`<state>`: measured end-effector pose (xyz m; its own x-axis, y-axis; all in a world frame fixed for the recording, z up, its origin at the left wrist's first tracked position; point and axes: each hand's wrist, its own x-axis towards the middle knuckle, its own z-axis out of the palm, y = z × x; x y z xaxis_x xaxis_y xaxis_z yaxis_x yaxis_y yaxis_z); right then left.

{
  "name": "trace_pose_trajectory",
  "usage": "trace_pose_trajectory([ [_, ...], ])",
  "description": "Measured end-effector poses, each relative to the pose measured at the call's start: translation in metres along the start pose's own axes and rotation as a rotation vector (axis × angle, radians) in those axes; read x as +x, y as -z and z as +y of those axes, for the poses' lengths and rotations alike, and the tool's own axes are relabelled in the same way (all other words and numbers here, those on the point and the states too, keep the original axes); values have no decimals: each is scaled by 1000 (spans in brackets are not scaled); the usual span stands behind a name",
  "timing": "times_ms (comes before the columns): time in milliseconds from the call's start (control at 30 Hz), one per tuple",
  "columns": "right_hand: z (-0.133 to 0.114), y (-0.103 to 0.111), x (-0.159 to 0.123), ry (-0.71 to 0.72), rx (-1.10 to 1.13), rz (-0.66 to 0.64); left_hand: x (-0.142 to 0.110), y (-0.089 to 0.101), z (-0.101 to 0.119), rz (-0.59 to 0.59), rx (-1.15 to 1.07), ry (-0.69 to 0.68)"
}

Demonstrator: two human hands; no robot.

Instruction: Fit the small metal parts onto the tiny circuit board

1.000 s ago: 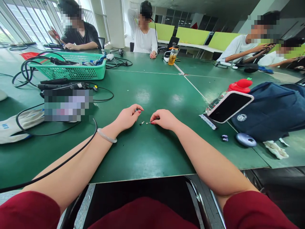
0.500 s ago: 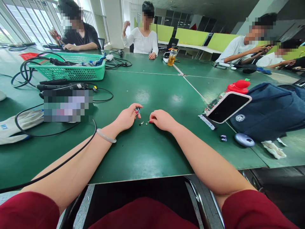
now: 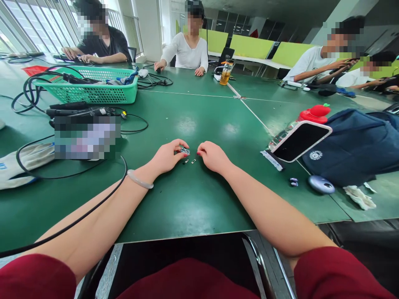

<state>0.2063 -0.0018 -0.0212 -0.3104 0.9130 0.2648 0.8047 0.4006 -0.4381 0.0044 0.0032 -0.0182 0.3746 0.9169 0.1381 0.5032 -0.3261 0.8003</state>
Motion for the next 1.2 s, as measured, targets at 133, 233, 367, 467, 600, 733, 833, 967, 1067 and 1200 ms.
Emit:
trace_pose_trajectory([
  [133,-12,0,-3,66,195,207,-2,-4,3,-22,-139,18],
  [233,-20,-2,-5,151,258,212,-1,-2,5,-23,-193,34],
  [367,-21,-7,-4,206,280,200,1,0,5,-53,-239,59],
  [467,-20,-9,-1,209,262,173,2,1,4,-76,-222,66],
  [600,-19,-10,0,194,264,130,1,2,4,-96,-212,83],
  [733,-16,-7,-1,163,323,143,1,6,5,-102,-232,118],
  [833,-13,-5,-2,135,357,144,2,6,6,-115,-253,139],
  [967,-10,-3,-2,120,389,133,3,4,6,-122,-260,156],
  [1067,-8,-2,-4,108,359,84,4,5,6,-97,-272,177],
  [1200,-7,-5,-5,148,239,-27,5,6,6,-32,-267,215],
])
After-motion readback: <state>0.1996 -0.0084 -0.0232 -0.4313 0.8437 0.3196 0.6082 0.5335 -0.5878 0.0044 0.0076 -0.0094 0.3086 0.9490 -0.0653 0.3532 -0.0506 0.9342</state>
